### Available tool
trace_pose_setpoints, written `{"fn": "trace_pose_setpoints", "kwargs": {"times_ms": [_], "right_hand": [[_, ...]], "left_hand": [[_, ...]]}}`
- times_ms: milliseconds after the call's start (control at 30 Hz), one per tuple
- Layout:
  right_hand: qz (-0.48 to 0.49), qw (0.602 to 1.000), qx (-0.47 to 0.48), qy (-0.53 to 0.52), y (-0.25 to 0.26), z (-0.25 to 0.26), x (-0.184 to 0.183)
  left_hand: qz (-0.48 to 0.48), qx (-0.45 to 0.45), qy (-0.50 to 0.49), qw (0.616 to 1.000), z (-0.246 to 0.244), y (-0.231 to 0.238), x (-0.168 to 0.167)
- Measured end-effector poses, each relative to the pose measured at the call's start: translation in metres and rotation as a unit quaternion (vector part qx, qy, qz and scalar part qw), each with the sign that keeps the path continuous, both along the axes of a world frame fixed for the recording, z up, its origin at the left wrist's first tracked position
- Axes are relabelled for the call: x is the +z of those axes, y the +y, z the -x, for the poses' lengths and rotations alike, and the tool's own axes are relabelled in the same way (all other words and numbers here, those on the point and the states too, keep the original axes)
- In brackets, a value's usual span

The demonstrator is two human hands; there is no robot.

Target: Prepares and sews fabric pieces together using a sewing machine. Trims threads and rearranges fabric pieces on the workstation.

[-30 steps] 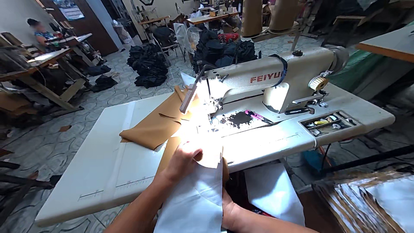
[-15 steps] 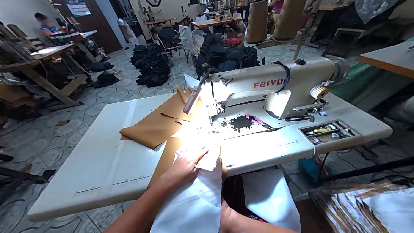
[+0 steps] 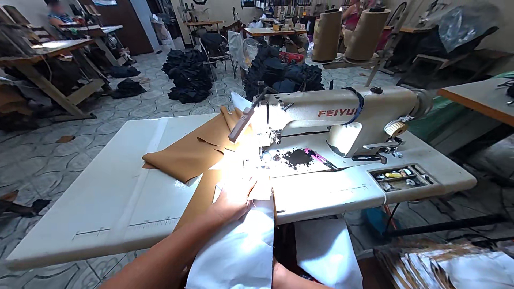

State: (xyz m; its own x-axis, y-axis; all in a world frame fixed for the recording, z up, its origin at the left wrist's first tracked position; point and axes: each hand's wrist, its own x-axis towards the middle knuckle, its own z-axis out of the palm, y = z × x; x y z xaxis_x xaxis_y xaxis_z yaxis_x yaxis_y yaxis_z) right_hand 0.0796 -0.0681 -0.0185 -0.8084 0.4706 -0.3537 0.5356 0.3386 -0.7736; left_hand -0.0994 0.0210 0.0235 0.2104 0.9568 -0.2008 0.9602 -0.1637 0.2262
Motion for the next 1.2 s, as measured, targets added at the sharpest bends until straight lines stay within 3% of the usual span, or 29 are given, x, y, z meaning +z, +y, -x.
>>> {"fn": "trace_pose_setpoints", "kwargs": {"times_ms": [67, 100, 167, 267, 333, 400, 467, 500, 533, 600, 667, 733, 933, 1100, 1200], "right_hand": [[0.014, 0.996, -0.022, 0.089, -0.003, -0.013, -0.018], [0.004, 0.982, -0.043, 0.182, -0.006, -0.024, -0.039], [0.08, 0.948, -0.064, 0.3, -0.007, -0.042, -0.062], [0.11, 0.956, -0.07, 0.262, -0.005, -0.042, -0.041], [-0.022, 0.982, 0.011, 0.188, 0.0, -0.03, -0.021], [-0.136, 0.967, 0.161, 0.144, 0.011, -0.024, -0.02], [-0.077, 0.949, 0.277, 0.131, 0.031, -0.038, -0.005], [-0.044, 0.945, 0.29, 0.146, 0.044, -0.048, 0.009], [-0.052, 0.947, 0.266, 0.17, 0.058, -0.06, 0.026], [-0.149, 0.963, 0.112, 0.195, 0.082, -0.073, 0.054], [-0.24, 0.959, -0.084, 0.123, 0.106, -0.056, 0.065], [-0.263, 0.947, -0.181, 0.036, 0.133, -0.027, 0.057], [-0.249, 0.956, -0.135, -0.076, 0.156, 0.022, 0.051], [-0.226, 0.961, -0.158, -0.009, 0.165, 0.017, 0.056], [-0.25, 0.945, -0.209, 0.039, 0.166, 0.011, 0.049]], "left_hand": [[0.013, -0.008, 0.022, 1.0, -0.003, 0.004, 0.001], [0.01, -0.009, 0.028, 1.0, -0.004, 0.005, 0.0], [0.016, 0.001, 0.029, 0.999, -0.006, 0.008, 0.001], [0.017, 0.002, 0.031, 0.999, -0.006, 0.01, 0.003], [-0.016, -0.015, 0.015, 1.0, -0.002, 0.009, -0.005], [-0.073, -0.018, -0.032, 0.997, 0.005, 0.005, -0.022], [-0.108, -0.004, -0.075, 0.991, 0.008, -0.004, -0.032], [-0.139, -0.003, -0.087, 0.986, 0.009, -0.01, -0.037], [-0.176, -0.008, -0.089, 0.98, 0.01, -0.016, -0.042], [-0.237, -0.025, -0.081, 0.968, 0.01, -0.025, -0.05], [-0.263, -0.039, -0.075, 0.961, 0.007, -0.03, -0.052], [-0.269, -0.039, -0.076, 0.959, 0.005, -0.032, -0.051], [-0.266, -0.028, -0.088, 0.96, 0.003, -0.032, -0.051], [-0.286, -0.032, -0.085, 0.954, 0.003, -0.031, -0.054], [-0.267, -0.029, -0.088, 0.959, 0.002, -0.033, -0.051]]}}
